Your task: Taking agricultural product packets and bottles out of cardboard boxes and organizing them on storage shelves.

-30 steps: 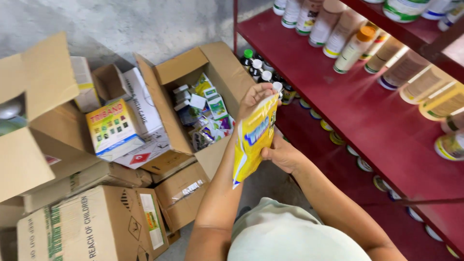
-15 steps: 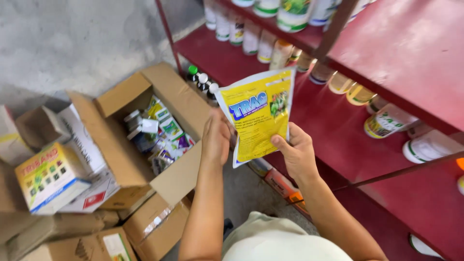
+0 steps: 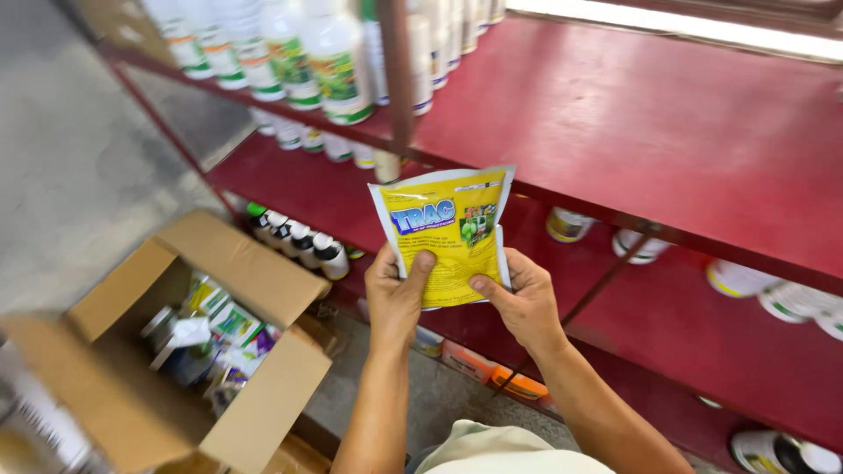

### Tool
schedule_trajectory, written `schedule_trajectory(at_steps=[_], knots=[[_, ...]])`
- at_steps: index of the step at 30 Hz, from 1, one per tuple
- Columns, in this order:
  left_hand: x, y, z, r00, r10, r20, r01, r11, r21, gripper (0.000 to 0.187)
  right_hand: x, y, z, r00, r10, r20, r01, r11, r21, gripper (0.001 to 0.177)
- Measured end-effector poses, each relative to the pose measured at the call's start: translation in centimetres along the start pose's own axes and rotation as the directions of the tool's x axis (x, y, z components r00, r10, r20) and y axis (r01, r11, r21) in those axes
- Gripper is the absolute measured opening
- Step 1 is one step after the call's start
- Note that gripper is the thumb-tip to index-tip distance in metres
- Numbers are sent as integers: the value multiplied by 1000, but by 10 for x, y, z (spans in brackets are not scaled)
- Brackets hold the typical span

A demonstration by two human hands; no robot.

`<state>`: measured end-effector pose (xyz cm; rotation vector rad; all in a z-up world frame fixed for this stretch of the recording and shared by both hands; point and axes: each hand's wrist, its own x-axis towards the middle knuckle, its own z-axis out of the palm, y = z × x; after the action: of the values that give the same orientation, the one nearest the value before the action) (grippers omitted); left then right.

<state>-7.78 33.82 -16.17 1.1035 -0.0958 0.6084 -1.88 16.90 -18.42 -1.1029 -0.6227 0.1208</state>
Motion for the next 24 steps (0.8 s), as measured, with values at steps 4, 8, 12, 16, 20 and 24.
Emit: schedule_trajectory(at_steps=[4, 8, 12, 16, 20, 24], knots=[[7, -8, 23, 999, -18, 33, 17, 999, 27, 31, -6, -31, -18, 999, 27, -22, -28, 999, -32, 28], [15, -9, 38, 987, -120, 106, 103, 982, 159, 30, -16, -55, -25, 996, -38, -81, 32, 997, -68, 30], [21, -3, 58, 946, -201, 256, 156, 970, 186, 33, -34, -71, -29, 976, -114, -185, 114, 993, -7, 25], [15, -2, 76, 907, -169, 387, 122, 982, 143, 43, -52, -97, -31, 914, -168, -370, 162, 986, -49, 28], [6, -17, 85, 828, -19, 560, 49, 998, -37, 44, -72, -105, -43, 799, -259, -543, 207, 966, -157, 29], [-8, -7, 113, 833, -21, 553, 6, 1000, 28, 46, -91, -111, -59, 741, -321, -589, 239, 947, -216, 29]])
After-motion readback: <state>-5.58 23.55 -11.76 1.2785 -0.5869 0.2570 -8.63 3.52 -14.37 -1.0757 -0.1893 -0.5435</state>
